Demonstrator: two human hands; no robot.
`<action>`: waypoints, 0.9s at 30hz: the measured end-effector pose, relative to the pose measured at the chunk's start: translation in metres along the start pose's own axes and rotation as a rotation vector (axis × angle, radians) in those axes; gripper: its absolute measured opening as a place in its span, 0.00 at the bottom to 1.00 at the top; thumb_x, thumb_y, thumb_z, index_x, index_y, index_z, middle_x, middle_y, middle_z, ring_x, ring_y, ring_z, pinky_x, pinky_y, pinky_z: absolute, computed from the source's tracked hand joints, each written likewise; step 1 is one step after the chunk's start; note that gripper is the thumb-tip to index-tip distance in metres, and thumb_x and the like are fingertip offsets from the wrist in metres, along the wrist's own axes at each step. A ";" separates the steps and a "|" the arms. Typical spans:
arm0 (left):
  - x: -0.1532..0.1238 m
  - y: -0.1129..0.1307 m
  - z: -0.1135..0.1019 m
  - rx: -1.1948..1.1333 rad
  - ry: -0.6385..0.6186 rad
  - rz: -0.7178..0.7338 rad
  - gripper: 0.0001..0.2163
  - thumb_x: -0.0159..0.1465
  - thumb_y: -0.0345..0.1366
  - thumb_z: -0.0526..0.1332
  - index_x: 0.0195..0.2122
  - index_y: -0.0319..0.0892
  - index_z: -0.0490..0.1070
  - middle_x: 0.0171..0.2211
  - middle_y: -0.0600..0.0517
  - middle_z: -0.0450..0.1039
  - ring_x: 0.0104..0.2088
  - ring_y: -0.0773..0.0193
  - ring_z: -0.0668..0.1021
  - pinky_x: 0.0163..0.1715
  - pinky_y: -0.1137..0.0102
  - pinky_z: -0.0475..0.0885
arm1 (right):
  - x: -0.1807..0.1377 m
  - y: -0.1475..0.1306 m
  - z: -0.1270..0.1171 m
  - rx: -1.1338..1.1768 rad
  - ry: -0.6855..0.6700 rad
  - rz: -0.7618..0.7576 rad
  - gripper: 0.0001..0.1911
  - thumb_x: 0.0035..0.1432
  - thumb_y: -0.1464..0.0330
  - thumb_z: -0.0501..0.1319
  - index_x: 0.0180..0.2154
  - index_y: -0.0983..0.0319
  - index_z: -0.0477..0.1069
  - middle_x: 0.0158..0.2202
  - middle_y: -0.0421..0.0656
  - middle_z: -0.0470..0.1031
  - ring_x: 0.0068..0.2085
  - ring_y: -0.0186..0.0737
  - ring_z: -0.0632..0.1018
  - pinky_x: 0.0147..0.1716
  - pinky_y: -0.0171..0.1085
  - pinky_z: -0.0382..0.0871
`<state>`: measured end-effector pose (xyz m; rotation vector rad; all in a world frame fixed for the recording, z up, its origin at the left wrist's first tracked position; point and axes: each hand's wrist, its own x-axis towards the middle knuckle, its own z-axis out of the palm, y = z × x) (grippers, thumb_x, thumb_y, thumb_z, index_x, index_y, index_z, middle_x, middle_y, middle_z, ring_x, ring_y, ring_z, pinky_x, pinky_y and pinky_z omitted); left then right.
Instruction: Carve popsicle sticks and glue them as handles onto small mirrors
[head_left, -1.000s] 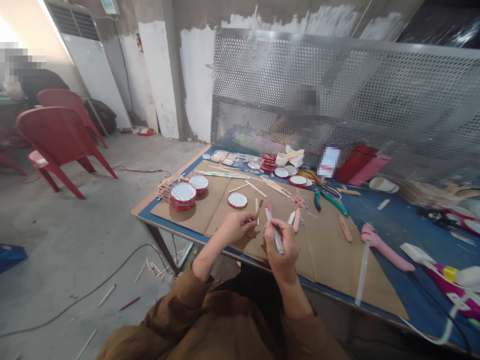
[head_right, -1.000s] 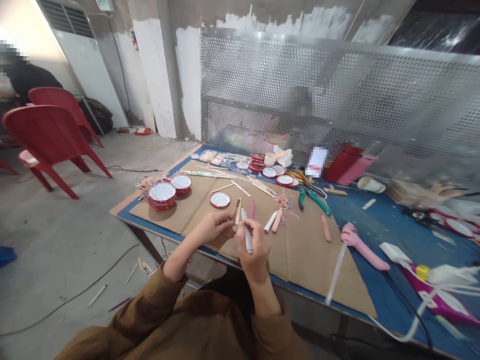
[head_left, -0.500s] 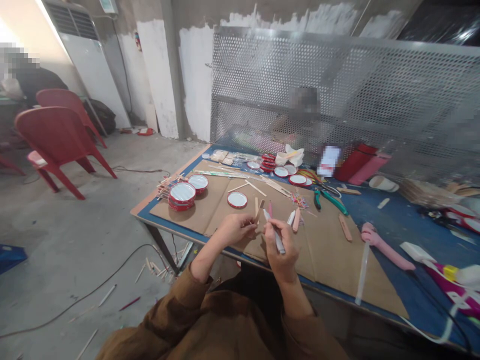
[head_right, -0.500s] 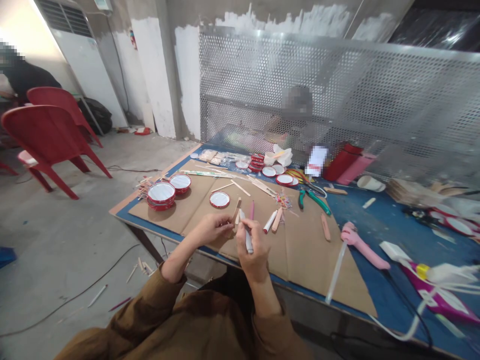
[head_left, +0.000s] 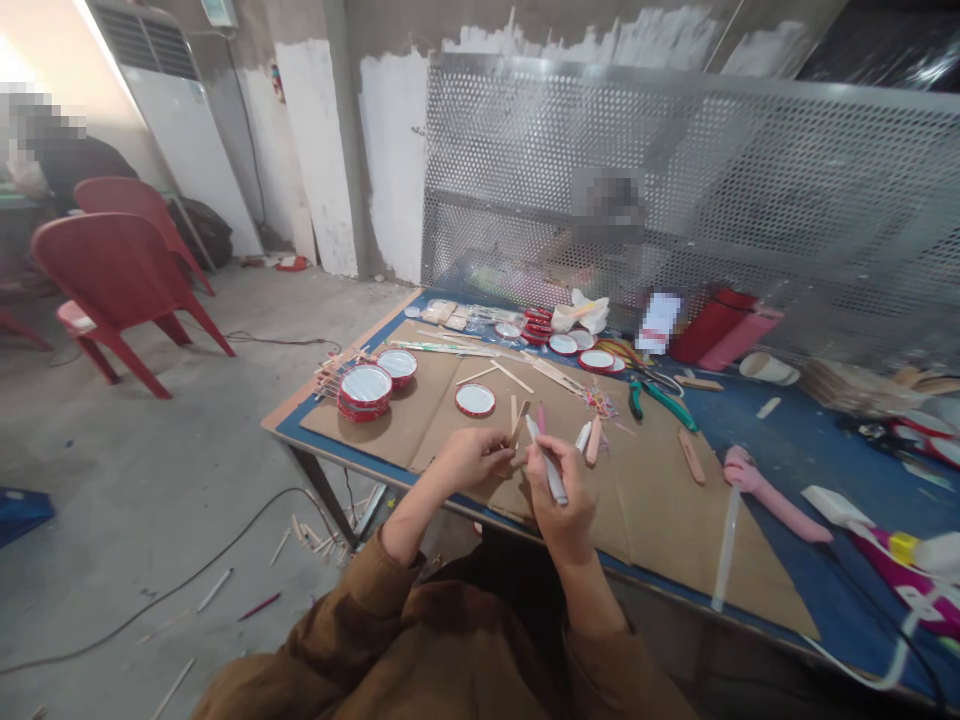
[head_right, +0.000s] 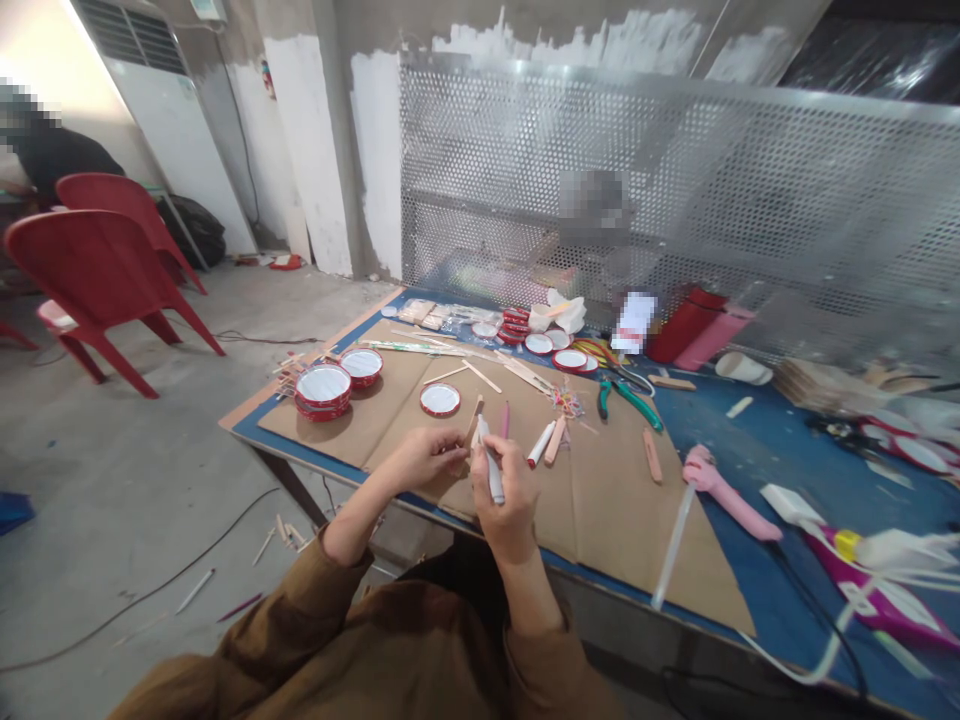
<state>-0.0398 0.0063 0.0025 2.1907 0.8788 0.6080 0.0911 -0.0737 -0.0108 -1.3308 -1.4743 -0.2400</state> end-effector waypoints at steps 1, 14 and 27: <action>0.000 0.000 0.000 0.001 0.003 0.000 0.09 0.60 0.35 0.55 0.24 0.40 0.69 0.22 0.56 0.68 0.26 0.70 0.69 0.27 0.78 0.59 | 0.000 0.000 0.000 0.003 -0.008 0.000 0.07 0.58 0.70 0.56 0.41 0.60 0.68 0.34 0.43 0.74 0.35 0.37 0.76 0.39 0.36 0.71; 0.000 0.002 -0.001 -0.052 -0.007 -0.006 0.09 0.60 0.35 0.55 0.25 0.39 0.70 0.22 0.56 0.70 0.26 0.70 0.70 0.27 0.78 0.59 | 0.000 0.003 0.001 0.016 -0.007 0.026 0.08 0.58 0.70 0.56 0.41 0.61 0.67 0.35 0.43 0.74 0.36 0.37 0.76 0.40 0.36 0.71; 0.001 0.002 -0.001 0.005 0.007 -0.010 0.09 0.60 0.35 0.56 0.24 0.39 0.68 0.21 0.57 0.68 0.25 0.70 0.68 0.26 0.77 0.58 | -0.002 0.002 0.001 0.036 -0.027 0.089 0.08 0.59 0.68 0.55 0.41 0.61 0.67 0.34 0.44 0.74 0.35 0.38 0.77 0.39 0.38 0.71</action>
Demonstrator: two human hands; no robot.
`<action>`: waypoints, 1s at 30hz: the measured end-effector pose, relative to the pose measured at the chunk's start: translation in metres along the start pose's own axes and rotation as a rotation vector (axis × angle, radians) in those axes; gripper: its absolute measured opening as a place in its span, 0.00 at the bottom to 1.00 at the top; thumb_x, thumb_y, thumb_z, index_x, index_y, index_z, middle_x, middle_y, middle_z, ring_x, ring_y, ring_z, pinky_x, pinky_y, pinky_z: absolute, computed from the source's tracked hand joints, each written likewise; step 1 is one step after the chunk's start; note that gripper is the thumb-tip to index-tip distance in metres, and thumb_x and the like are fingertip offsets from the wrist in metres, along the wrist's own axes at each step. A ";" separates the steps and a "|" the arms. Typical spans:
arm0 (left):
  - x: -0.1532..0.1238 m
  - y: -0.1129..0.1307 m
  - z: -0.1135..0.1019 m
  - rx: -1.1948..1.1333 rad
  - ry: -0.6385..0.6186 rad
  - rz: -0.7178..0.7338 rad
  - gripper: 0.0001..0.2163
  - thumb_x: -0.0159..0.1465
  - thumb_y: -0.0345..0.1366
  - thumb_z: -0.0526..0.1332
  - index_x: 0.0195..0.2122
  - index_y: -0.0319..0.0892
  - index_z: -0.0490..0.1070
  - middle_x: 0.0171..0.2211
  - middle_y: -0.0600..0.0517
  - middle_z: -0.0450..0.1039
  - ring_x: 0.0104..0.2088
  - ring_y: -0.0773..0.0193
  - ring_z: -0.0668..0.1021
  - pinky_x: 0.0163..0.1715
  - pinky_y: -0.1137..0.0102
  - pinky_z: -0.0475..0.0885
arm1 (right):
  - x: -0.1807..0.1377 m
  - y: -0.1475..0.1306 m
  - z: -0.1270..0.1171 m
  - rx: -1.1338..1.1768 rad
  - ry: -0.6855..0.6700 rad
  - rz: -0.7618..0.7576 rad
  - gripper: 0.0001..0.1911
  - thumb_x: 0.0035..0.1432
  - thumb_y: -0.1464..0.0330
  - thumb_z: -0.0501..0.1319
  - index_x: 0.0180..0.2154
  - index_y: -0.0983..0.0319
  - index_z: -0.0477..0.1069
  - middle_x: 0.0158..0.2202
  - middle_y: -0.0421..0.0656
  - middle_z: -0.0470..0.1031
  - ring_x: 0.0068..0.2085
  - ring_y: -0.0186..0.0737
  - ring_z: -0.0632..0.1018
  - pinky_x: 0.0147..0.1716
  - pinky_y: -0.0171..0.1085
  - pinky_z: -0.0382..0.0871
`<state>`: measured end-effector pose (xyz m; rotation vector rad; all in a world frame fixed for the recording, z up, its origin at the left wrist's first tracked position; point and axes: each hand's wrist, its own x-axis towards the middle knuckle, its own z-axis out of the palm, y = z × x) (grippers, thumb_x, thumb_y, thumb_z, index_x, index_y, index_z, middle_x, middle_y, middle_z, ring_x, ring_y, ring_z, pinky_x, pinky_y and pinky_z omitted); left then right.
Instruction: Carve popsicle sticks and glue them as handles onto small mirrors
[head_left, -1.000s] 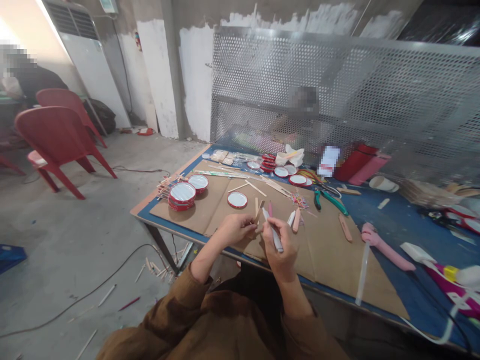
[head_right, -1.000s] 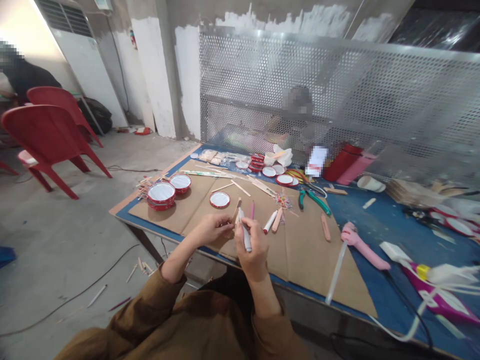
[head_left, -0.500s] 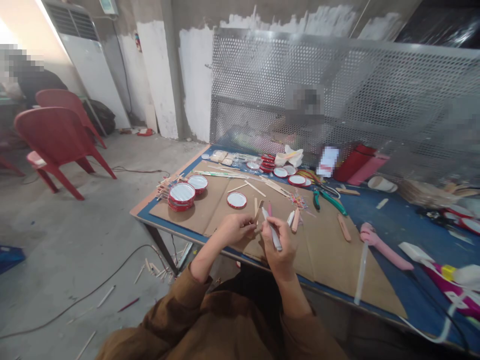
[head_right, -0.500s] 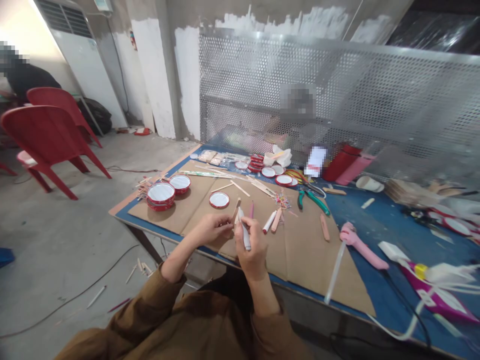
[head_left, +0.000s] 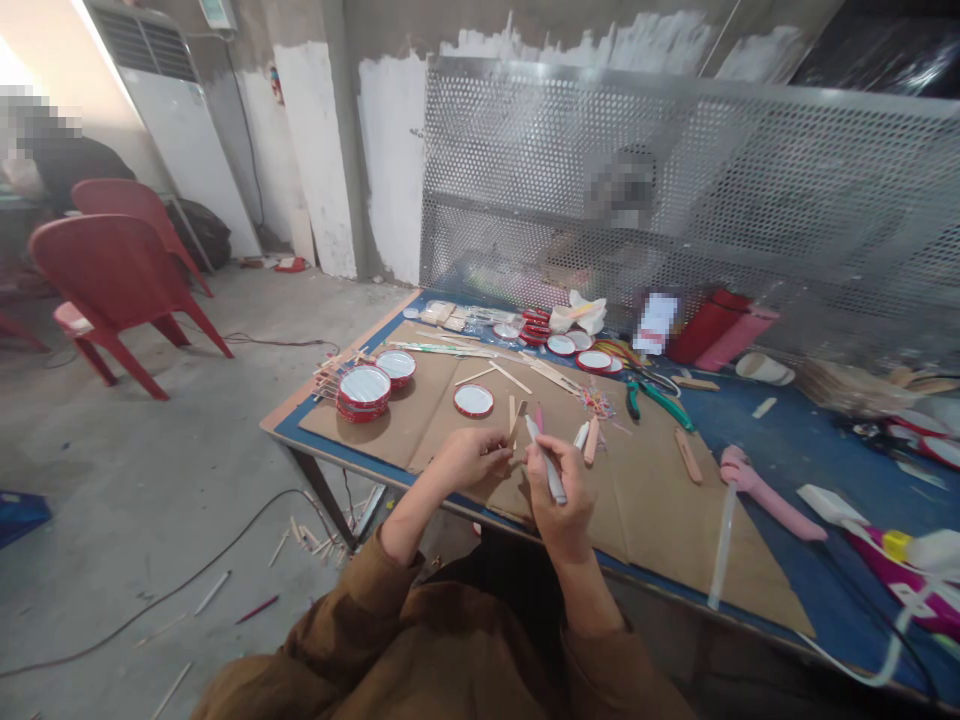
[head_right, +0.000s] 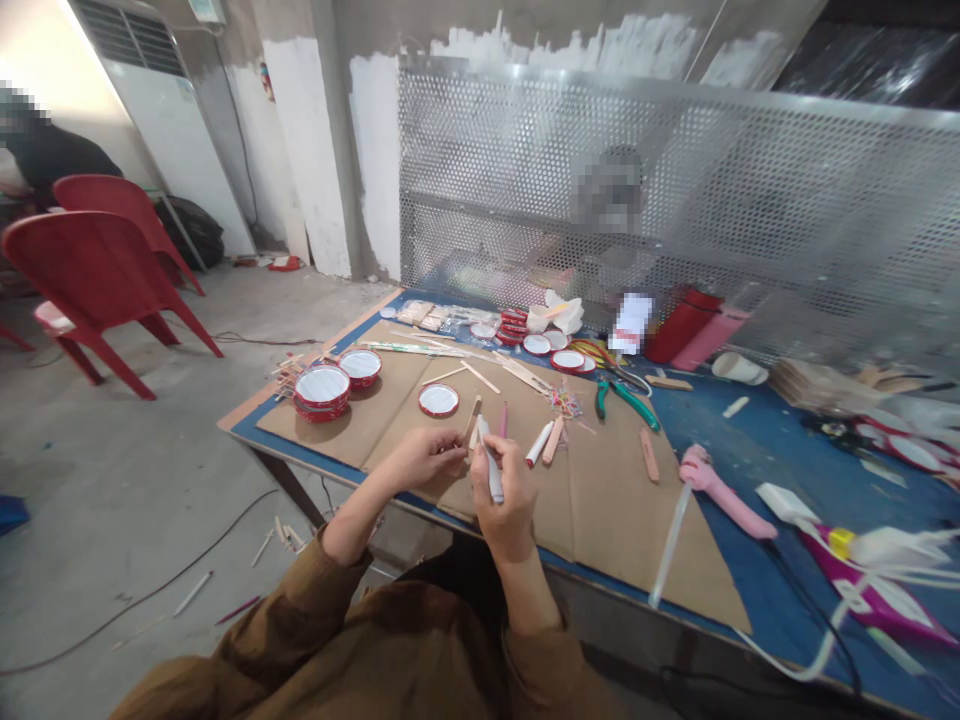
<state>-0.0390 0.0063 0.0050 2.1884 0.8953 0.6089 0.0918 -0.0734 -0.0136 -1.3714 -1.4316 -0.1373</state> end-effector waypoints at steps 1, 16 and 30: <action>0.000 0.000 0.000 0.004 0.000 0.003 0.09 0.60 0.35 0.56 0.24 0.39 0.68 0.21 0.57 0.67 0.25 0.70 0.68 0.26 0.77 0.58 | 0.000 0.000 0.000 -0.003 -0.002 -0.005 0.08 0.59 0.68 0.55 0.41 0.61 0.67 0.34 0.44 0.74 0.36 0.38 0.77 0.39 0.38 0.71; 0.000 0.000 0.000 -0.002 -0.004 -0.007 0.09 0.59 0.35 0.55 0.23 0.40 0.68 0.21 0.56 0.68 0.25 0.70 0.68 0.26 0.78 0.59 | 0.000 0.000 0.000 -0.001 -0.002 -0.039 0.08 0.58 0.69 0.56 0.41 0.61 0.67 0.35 0.43 0.73 0.36 0.37 0.76 0.39 0.37 0.71; 0.000 0.001 -0.002 -0.005 -0.032 -0.009 0.09 0.60 0.35 0.55 0.24 0.40 0.69 0.22 0.56 0.70 0.26 0.69 0.70 0.28 0.77 0.61 | 0.000 0.000 0.000 -0.024 0.014 -0.014 0.08 0.59 0.68 0.55 0.40 0.61 0.68 0.34 0.44 0.74 0.35 0.38 0.76 0.39 0.38 0.71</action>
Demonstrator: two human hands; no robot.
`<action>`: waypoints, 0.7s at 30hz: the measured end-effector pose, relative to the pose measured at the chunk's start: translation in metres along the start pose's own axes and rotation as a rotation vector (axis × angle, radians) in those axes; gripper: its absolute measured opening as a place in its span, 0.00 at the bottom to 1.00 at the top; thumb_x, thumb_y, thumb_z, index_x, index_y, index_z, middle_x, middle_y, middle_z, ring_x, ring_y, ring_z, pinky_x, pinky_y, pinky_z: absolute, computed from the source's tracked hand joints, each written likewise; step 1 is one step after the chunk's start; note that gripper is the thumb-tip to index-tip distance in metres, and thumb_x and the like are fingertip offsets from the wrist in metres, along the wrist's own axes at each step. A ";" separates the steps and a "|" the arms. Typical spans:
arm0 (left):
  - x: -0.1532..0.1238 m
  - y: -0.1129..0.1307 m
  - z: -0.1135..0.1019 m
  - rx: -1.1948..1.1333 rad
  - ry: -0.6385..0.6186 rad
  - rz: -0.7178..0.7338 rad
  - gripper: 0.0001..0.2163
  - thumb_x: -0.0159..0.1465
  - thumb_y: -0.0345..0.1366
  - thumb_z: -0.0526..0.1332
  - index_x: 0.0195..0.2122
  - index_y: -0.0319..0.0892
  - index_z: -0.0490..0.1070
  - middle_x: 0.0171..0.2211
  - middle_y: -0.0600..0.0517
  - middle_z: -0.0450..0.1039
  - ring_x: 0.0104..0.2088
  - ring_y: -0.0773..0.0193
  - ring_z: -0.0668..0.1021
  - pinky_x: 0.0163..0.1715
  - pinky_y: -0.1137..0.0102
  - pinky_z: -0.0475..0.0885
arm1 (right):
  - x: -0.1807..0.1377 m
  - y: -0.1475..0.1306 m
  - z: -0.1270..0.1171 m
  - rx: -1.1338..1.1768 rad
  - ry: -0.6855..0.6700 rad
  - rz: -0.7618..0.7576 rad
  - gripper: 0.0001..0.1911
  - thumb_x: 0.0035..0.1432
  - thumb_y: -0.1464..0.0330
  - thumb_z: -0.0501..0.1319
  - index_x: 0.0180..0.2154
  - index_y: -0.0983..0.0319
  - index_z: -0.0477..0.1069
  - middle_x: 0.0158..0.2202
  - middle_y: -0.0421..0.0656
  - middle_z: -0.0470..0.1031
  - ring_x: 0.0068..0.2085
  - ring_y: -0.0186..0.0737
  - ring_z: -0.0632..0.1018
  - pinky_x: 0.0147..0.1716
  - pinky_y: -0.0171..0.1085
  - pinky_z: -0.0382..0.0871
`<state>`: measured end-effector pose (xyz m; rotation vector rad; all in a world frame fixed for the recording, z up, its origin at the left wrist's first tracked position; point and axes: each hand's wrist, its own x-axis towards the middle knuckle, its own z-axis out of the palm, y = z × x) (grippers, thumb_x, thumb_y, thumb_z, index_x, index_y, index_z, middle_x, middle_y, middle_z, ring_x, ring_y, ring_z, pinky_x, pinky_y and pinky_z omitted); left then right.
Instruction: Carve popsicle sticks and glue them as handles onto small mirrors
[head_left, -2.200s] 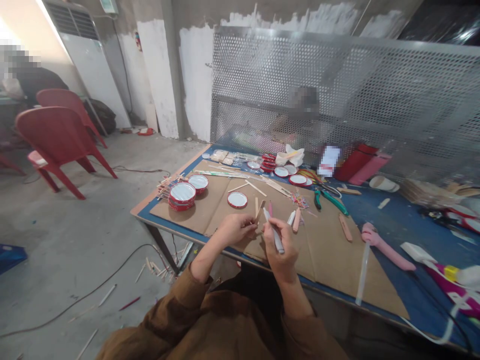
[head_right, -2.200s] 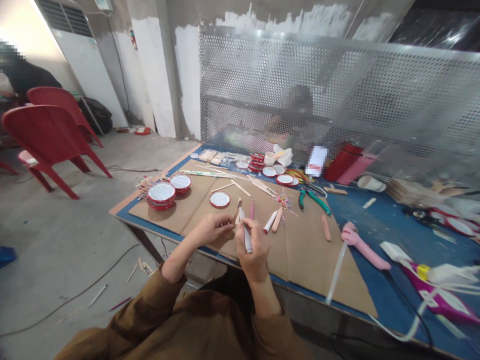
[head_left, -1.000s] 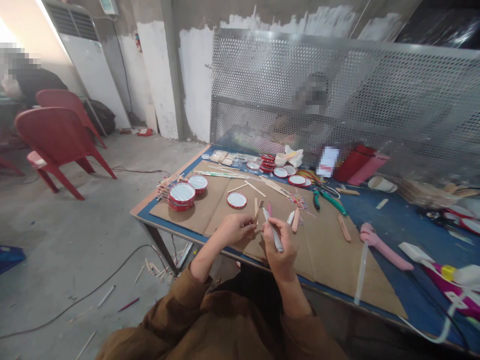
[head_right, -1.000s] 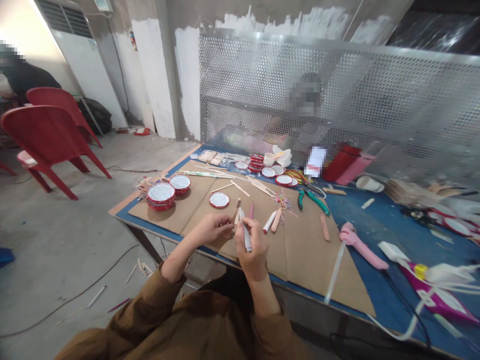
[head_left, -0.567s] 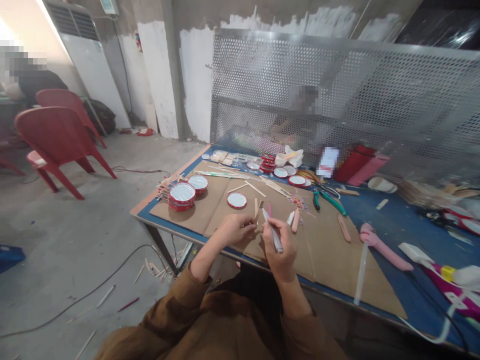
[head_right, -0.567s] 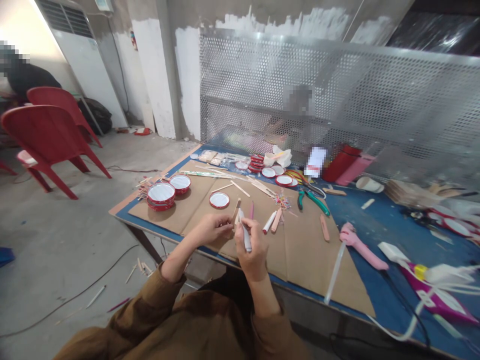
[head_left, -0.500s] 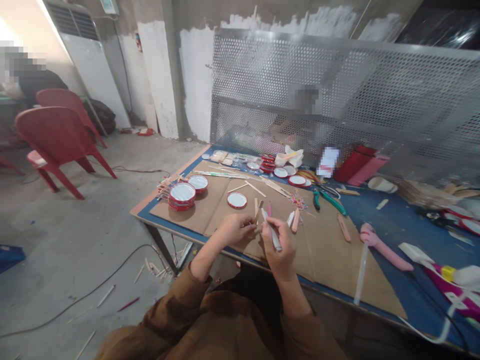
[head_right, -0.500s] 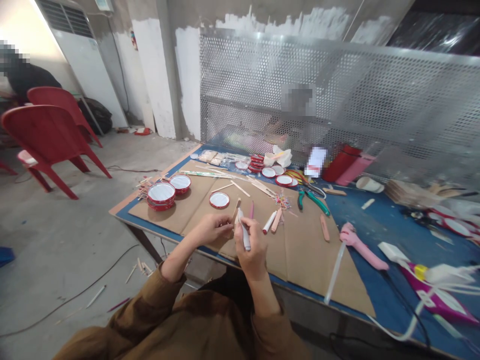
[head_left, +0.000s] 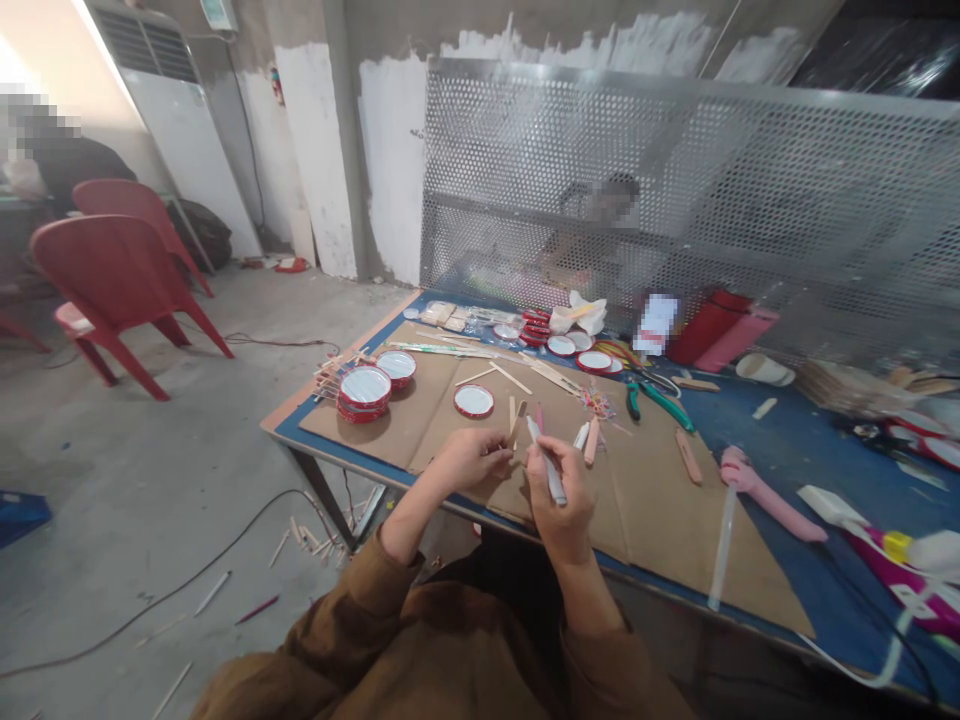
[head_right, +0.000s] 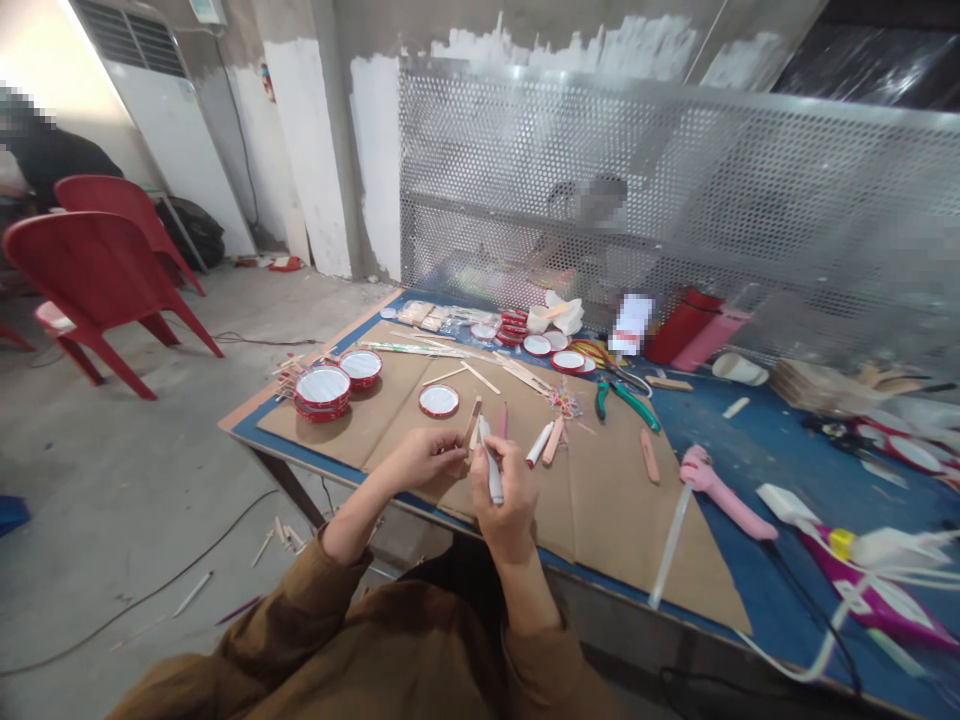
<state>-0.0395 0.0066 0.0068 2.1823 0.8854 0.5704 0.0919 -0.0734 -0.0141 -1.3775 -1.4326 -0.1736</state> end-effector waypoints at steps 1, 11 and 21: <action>0.000 0.000 0.000 0.000 -0.002 0.000 0.09 0.60 0.35 0.55 0.24 0.40 0.69 0.22 0.56 0.71 0.26 0.69 0.70 0.28 0.77 0.61 | 0.000 0.001 0.000 0.002 0.006 0.013 0.08 0.59 0.68 0.55 0.41 0.61 0.68 0.34 0.44 0.74 0.35 0.38 0.76 0.39 0.38 0.71; -0.002 0.004 -0.002 0.017 -0.009 -0.021 0.12 0.61 0.35 0.54 0.21 0.40 0.68 0.22 0.55 0.71 0.25 0.69 0.70 0.28 0.78 0.61 | 0.002 -0.001 0.000 0.006 -0.026 -0.028 0.07 0.58 0.69 0.56 0.40 0.61 0.67 0.34 0.44 0.74 0.36 0.37 0.76 0.38 0.37 0.71; -0.001 -0.002 0.001 0.035 -0.008 -0.004 0.12 0.61 0.36 0.53 0.21 0.40 0.67 0.21 0.55 0.70 0.25 0.69 0.71 0.27 0.77 0.60 | 0.002 0.000 -0.001 0.004 -0.027 -0.038 0.08 0.59 0.69 0.55 0.41 0.61 0.67 0.35 0.44 0.73 0.36 0.37 0.75 0.38 0.37 0.71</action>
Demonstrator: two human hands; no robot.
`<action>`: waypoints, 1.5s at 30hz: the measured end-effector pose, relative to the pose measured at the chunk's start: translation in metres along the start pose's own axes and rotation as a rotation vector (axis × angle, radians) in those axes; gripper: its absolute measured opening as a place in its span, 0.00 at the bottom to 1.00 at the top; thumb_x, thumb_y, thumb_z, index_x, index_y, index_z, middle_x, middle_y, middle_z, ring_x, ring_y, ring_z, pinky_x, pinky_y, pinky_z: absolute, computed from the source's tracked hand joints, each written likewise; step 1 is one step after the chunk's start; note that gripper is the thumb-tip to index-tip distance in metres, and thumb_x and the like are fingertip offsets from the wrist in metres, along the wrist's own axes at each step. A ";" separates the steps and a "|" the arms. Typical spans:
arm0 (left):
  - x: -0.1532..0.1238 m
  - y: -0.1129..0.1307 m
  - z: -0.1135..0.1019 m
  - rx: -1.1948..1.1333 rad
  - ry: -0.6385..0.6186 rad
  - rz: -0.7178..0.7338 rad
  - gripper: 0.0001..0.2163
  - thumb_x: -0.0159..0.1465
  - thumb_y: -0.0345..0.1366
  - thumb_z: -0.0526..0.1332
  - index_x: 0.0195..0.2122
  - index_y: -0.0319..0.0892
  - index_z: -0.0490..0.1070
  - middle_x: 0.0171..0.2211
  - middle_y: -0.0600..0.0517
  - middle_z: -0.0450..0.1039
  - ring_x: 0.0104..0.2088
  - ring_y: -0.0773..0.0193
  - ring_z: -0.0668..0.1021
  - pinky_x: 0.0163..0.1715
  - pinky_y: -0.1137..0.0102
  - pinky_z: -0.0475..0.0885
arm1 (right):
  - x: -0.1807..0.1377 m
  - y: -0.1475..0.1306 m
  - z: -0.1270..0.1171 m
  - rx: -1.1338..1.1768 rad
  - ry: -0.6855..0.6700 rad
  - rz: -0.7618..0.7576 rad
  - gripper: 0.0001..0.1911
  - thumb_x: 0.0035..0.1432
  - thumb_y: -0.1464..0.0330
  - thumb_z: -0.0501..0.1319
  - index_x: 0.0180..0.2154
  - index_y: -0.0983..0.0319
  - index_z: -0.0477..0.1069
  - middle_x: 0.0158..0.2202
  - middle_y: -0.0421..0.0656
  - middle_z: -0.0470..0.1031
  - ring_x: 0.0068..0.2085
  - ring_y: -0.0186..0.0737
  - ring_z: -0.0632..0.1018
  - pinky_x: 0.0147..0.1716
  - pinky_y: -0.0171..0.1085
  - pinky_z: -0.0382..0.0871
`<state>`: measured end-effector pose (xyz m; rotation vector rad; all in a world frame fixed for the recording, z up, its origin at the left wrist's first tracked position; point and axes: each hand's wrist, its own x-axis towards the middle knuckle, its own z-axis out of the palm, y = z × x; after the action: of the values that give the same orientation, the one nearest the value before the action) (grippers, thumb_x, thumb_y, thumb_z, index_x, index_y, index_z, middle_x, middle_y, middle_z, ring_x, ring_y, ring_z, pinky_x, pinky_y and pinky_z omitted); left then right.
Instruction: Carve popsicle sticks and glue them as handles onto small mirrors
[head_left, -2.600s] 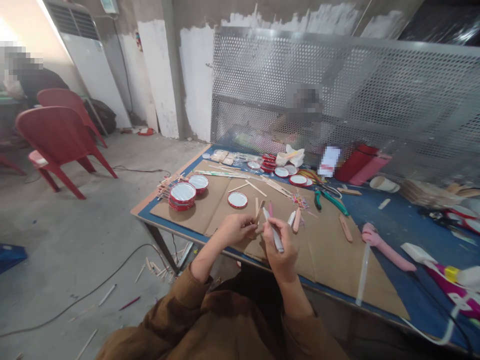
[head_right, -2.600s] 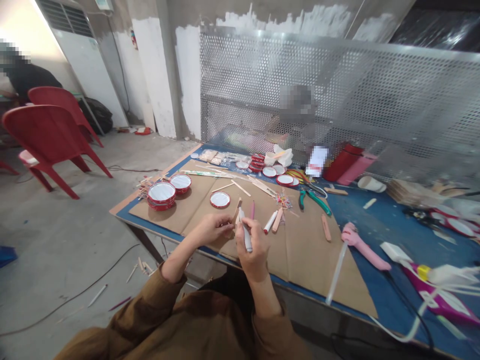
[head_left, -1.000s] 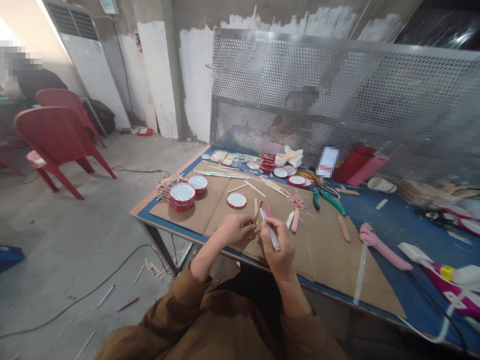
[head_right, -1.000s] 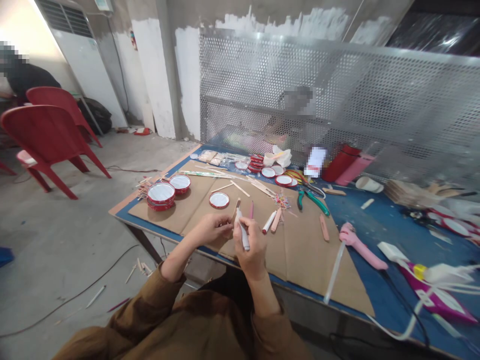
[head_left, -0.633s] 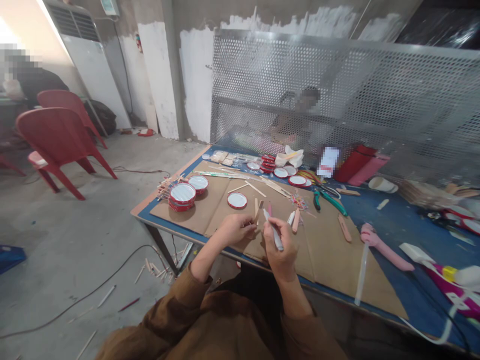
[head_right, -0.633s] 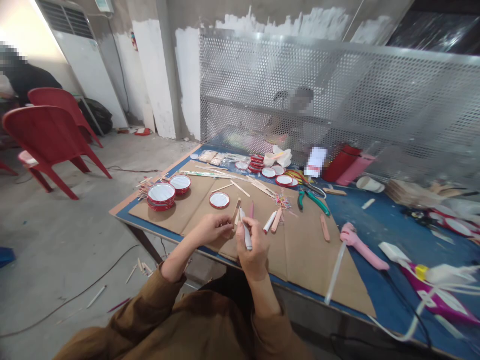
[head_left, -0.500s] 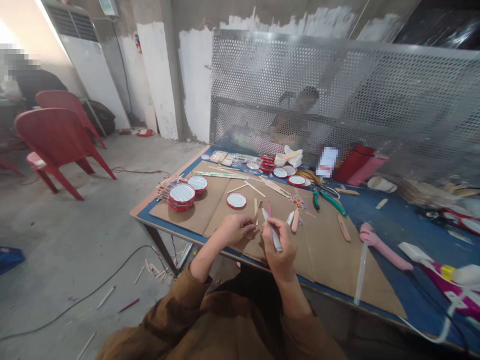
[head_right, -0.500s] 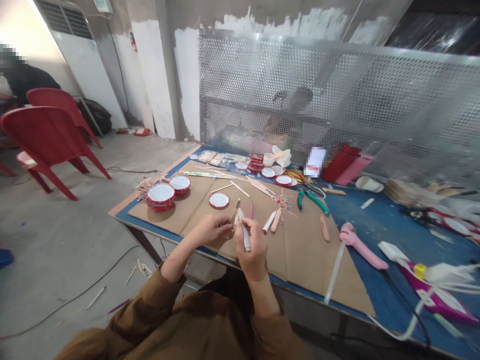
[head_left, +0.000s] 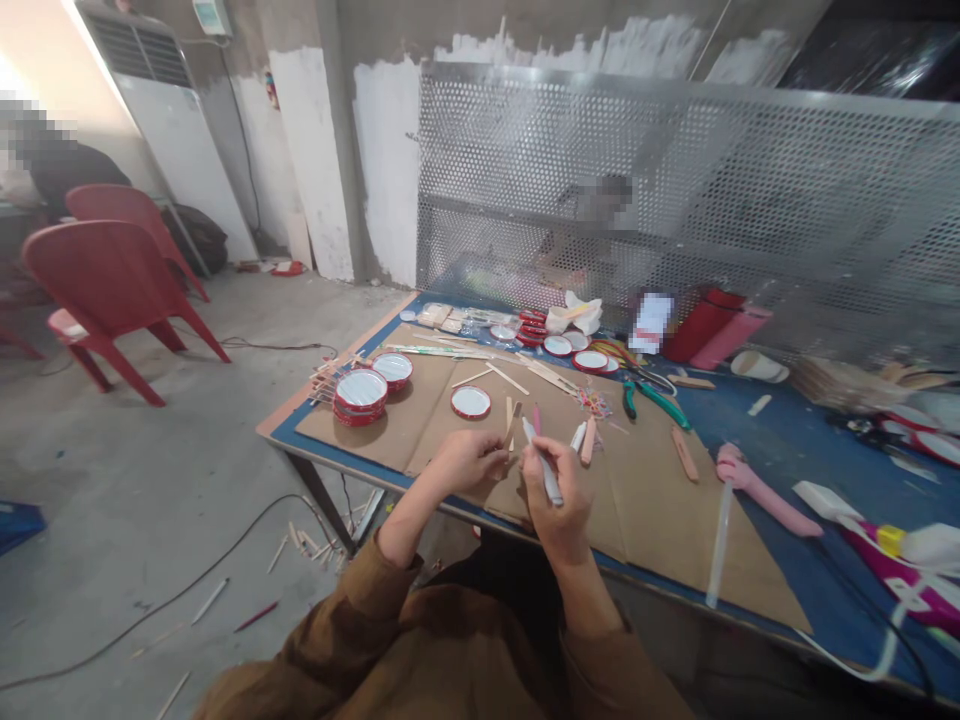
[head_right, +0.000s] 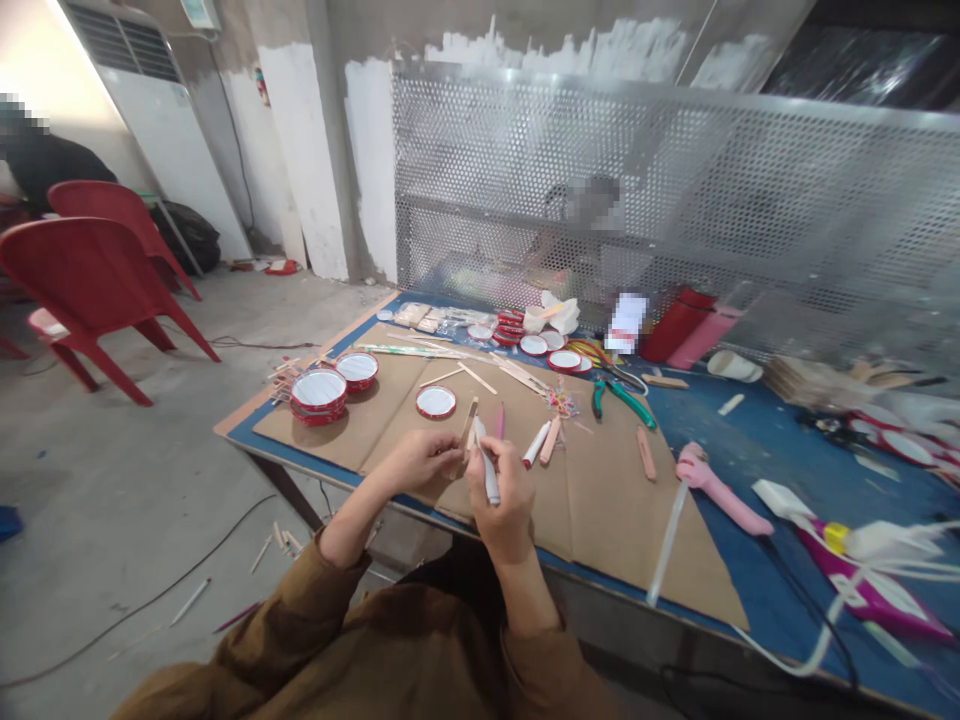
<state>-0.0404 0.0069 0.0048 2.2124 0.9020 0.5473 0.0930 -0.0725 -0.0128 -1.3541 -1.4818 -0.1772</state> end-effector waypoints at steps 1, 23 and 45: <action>0.000 -0.001 0.000 0.008 0.005 -0.001 0.12 0.61 0.36 0.53 0.21 0.41 0.67 0.21 0.55 0.70 0.25 0.68 0.71 0.27 0.77 0.60 | 0.000 0.000 0.000 -0.010 -0.006 -0.005 0.08 0.59 0.69 0.55 0.41 0.61 0.67 0.34 0.44 0.73 0.36 0.37 0.75 0.38 0.37 0.71; 0.002 -0.009 0.007 -0.057 0.085 0.032 0.09 0.60 0.37 0.53 0.25 0.41 0.69 0.22 0.56 0.68 0.27 0.68 0.68 0.28 0.77 0.60 | 0.033 0.097 -0.086 -0.737 -0.102 -0.029 0.16 0.57 0.62 0.55 0.45 0.61 0.68 0.41 0.46 0.75 0.43 0.45 0.74 0.51 0.50 0.60; 0.000 -0.004 0.004 -0.008 0.060 0.018 0.11 0.61 0.36 0.53 0.25 0.41 0.70 0.24 0.55 0.72 0.27 0.68 0.71 0.27 0.77 0.58 | 0.035 0.087 -0.055 -0.895 -0.477 -0.165 0.07 0.57 0.72 0.56 0.29 0.60 0.71 0.34 0.44 0.70 0.36 0.41 0.68 0.35 0.37 0.54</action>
<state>-0.0394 0.0073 -0.0008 2.2095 0.9100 0.6279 0.2011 -0.0584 -0.0084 -2.0743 -2.0299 -0.7307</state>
